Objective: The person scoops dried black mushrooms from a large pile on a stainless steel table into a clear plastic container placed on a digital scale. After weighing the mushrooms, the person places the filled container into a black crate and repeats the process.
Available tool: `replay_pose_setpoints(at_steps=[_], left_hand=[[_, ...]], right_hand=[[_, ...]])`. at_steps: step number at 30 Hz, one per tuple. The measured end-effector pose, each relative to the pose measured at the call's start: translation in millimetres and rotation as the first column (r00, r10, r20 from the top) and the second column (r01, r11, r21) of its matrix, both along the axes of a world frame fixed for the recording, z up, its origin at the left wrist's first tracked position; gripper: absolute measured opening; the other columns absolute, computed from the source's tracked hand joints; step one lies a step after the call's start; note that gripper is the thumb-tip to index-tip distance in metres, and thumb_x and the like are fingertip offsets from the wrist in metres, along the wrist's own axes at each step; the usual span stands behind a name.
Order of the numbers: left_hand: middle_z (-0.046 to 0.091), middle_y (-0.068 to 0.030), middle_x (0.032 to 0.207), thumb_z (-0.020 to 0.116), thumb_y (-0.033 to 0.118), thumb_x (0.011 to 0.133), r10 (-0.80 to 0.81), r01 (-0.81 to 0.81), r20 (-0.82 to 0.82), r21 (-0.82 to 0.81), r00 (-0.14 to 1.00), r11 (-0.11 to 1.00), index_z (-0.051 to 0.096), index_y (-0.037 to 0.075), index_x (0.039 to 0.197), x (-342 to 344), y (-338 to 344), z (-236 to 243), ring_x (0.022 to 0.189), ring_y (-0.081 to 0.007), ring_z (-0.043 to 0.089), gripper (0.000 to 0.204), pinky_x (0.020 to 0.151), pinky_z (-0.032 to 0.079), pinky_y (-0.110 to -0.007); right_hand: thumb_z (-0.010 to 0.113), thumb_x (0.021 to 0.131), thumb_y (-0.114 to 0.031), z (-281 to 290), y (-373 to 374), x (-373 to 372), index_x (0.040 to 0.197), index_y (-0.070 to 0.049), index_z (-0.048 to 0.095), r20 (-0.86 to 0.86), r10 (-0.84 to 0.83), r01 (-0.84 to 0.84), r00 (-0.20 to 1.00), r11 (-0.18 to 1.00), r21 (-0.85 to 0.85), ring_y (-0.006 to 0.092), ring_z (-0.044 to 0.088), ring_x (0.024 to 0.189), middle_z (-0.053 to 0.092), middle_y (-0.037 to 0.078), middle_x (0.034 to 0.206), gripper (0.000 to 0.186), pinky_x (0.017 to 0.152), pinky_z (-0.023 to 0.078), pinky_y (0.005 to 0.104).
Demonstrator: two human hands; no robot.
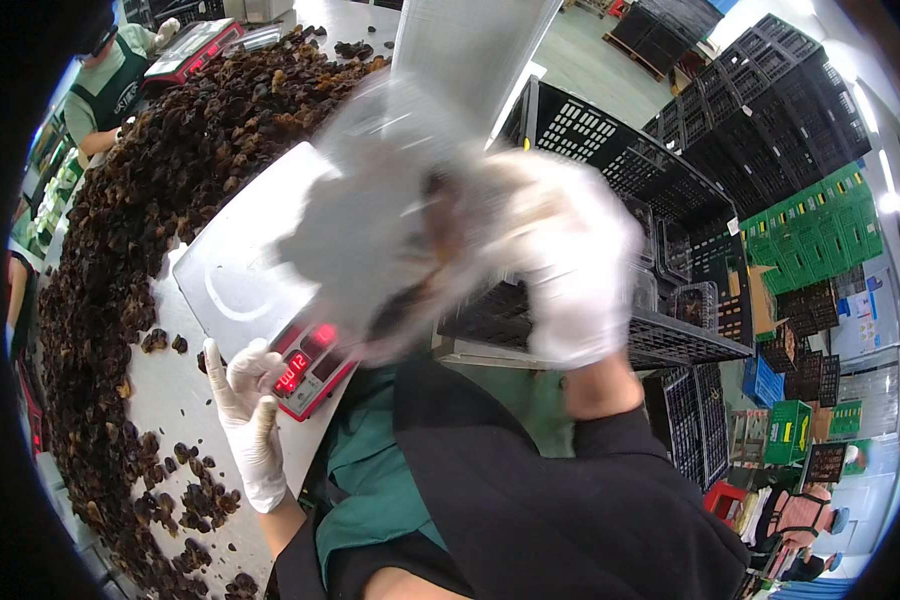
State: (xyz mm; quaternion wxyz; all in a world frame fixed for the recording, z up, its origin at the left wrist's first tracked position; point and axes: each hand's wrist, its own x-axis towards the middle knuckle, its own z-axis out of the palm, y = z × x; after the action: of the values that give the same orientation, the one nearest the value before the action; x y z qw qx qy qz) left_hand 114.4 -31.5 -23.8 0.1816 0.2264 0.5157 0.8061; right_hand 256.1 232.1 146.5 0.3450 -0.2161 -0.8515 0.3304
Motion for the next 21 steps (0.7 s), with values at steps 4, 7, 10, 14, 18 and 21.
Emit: replay_pose_setpoints(at_steps=[4, 7, 10, 14, 18, 21], left_hand=[[0.061, -0.0166, 0.128, 0.066, 0.023, 0.095, 0.228, -0.273, -0.170, -0.325, 0.959, 0.905, 0.044, 0.003, 0.146, -21.9, -27.2, -12.3, 0.113, -0.0246, 0.061, 0.059, 0.103, 0.047, -0.041], [0.062, -0.0152, 0.127, 0.062, 0.017, 0.098, 0.328, -0.331, -0.060, -0.288, 0.943, 0.898, 0.046, -0.001, 0.143, -34.3, -61.4, -34.9, 0.111, -0.0230, 0.061, 0.051, 0.103, 0.047, -0.039], [0.062, -0.0112, 0.124, 0.060, 0.013, 0.099, 0.389, -0.373, -0.002, -0.287, 0.921, 0.882, 0.049, -0.001, 0.141, -40.1, -84.2, -49.7, 0.108, -0.0187, 0.060, 0.046, 0.102, 0.047, -0.036], [0.062, -0.0120, 0.124, 0.056, 0.013, 0.101, 0.349, -0.331, 0.000, -0.317, 0.937, 0.889, 0.050, -0.001, 0.140, -47.3, -89.2, -59.7, 0.109, -0.0185, 0.060, 0.042, 0.101, 0.047, -0.035], [0.062, -0.0132, 0.124, 0.054, 0.013, 0.102, 0.391, -0.386, -0.083, -0.440, 0.916, 0.811, 0.051, -0.003, 0.139, -34.2, -77.8, -37.1, 0.112, -0.0191, 0.059, 0.040, 0.101, 0.046, -0.035], [0.062, -0.0142, 0.124, 0.054, 0.014, 0.102, 0.413, -0.387, -0.045, -0.450, 0.910, 0.805, 0.054, -0.004, 0.135, -34.9, -73.6, -43.9, 0.114, -0.0198, 0.059, 0.037, 0.101, 0.046, -0.034]], right_hand=[[0.051, 0.097, -0.012, 43.8, 115.2, 77.0, 0.112, 0.003, 0.069, -0.197, -0.256, 0.236, 0.946, 0.965, -0.118, 0.0005, 0.042, 0.061, 0.054, -0.006, 0.073, 0.028, 0.056, 0.032, 0.0184], [0.059, 0.091, -0.011, 32.4, 214.7, 110.6, 0.105, 0.002, 0.072, -0.018, -0.202, 0.200, 0.979, 0.975, -0.095, 0.0020, 0.044, 0.063, 0.064, -0.003, 0.080, 0.024, 0.056, 0.033, 0.0186], [0.062, 0.090, -0.013, -10.2, 282.0, 113.2, 0.102, -0.001, 0.074, 0.139, -0.092, 0.113, 0.986, 0.982, -0.151, 0.0060, 0.055, 0.070, 0.070, 0.001, 0.086, 0.021, 0.065, 0.043, 0.0210], [0.059, 0.094, -0.024, -102.0, 360.6, 96.8, 0.091, -0.001, 0.073, 0.254, -0.140, 0.225, 0.957, 0.911, -0.346, 0.0191, 0.068, 0.077, 0.074, 0.012, 0.095, 0.027, 0.070, 0.053, 0.0305], [0.069, 0.089, -0.036, -120.0, 373.6, 122.6, 0.091, 0.002, 0.071, 0.833, -0.488, 0.090, 0.260, 0.872, 0.482, 0.0314, 0.070, 0.088, 0.071, 0.022, 0.093, 0.037, 0.074, 0.056, 0.0377], [0.061, 0.091, -0.023, -128.2, 390.8, 223.7, 0.109, -0.003, 0.070, 0.894, -0.430, 0.365, -0.125, 0.818, 0.445, 0.0306, 0.067, 0.108, 0.068, 0.015, 0.116, 0.028, 0.090, 0.053, 0.0409]])
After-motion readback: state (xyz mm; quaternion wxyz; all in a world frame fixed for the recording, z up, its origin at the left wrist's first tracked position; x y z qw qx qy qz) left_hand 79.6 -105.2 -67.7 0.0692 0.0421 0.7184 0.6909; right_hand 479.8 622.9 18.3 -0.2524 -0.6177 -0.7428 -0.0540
